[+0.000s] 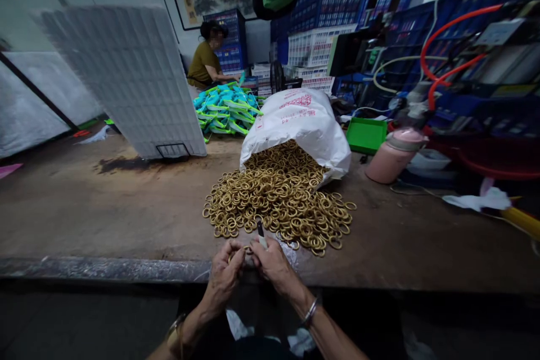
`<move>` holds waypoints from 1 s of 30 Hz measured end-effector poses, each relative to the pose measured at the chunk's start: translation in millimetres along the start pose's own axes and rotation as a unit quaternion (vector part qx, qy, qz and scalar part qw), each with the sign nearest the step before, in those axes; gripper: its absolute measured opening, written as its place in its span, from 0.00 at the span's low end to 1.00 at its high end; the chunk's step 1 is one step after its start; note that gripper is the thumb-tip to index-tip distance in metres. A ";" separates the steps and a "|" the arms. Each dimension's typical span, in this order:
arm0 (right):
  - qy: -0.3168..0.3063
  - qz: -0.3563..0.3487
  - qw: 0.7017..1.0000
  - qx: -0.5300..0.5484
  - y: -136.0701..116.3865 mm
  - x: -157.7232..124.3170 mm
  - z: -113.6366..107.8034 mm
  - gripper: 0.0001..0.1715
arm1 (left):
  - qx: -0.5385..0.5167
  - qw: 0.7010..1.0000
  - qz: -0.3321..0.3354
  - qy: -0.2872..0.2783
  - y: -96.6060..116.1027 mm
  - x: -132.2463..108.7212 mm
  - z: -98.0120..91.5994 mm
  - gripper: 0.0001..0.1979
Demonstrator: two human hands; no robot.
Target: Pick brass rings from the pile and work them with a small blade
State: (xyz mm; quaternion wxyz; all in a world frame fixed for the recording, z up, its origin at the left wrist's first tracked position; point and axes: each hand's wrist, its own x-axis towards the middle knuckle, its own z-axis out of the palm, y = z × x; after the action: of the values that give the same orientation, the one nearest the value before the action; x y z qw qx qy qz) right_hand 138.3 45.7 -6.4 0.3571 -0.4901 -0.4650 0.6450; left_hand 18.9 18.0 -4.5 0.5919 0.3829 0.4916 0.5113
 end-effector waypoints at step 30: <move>0.024 -0.168 0.866 -0.471 15.0 -1.5 -11.7 0.12 | 0.022 0.995 -0.086 -0.041 8.0 1.3 -2.9 0.17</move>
State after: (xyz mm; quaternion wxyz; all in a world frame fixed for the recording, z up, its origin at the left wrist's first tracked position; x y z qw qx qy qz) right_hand 149.8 42.6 -21.2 0.1978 -0.5296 -0.7802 0.2678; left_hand 14.2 20.6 2.2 0.6443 0.3728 0.5092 0.4320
